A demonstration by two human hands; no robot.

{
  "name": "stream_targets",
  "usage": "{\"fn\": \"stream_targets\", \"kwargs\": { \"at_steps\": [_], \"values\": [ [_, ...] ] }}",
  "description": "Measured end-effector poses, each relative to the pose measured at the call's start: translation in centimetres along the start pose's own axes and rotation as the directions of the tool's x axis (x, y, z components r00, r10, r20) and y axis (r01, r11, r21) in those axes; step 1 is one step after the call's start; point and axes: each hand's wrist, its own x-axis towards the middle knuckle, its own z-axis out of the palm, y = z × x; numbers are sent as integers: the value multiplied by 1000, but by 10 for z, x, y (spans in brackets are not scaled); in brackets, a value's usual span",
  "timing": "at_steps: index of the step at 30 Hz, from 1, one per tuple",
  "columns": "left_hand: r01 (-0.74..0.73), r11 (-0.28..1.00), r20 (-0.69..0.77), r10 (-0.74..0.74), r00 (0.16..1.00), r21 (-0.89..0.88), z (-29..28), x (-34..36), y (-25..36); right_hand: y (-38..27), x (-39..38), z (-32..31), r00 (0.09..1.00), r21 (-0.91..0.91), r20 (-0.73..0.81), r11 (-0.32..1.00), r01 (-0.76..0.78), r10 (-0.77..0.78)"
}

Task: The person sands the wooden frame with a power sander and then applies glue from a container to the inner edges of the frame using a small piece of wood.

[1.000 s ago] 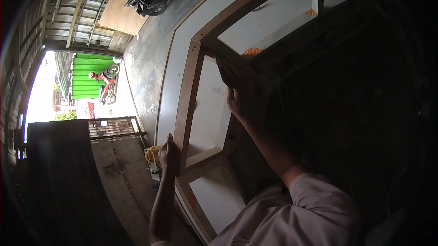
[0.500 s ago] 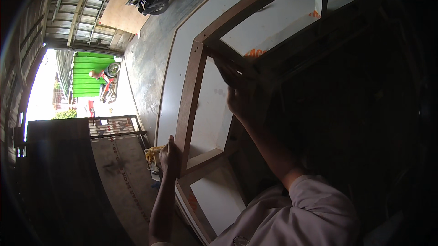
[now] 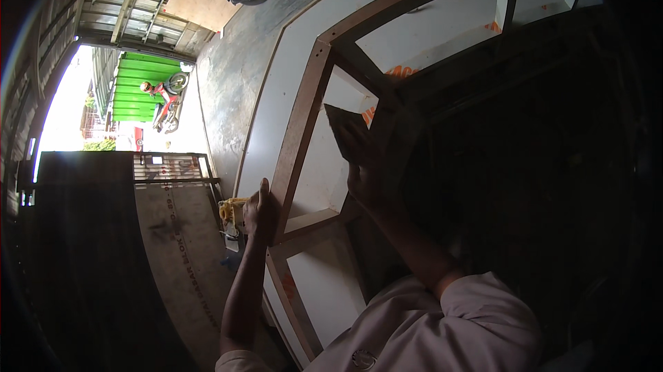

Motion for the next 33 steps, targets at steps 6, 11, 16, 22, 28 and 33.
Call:
{"fn": "stream_targets", "kwargs": {
  "at_steps": [6, 11, 16, 22, 28, 33],
  "values": [
    [62, 996, 49, -59, 997, -60, 4, 3, 9, 1, -29, 12, 991, -10, 32, 992, 129, -129],
    [122, 990, 46, -119, 992, -75, -3, 3, 16, -7, -64, -39, 944, -65, 315, 995, -76, 93],
    [37, 949, -279, 55, 959, 313, 2, -7, 20, 27, -33, -78, 944, -70, 307, 992, -105, 122],
    [312, 903, -63, -307, 950, 295, -18, 9, 55, 66, 34, -108, 928, 63, 372, 997, -54, 26],
    [704, 554, -25, -793, 608, -444, -28, 11, 112, 85, 89, -106, 842, -74, 406, 906, 417, -354],
    [715, 534, -191, -840, 508, -451, -15, 4, 125, 108, 97, -61, 710, -50, 361, 748, 662, -604]
  ]
}}
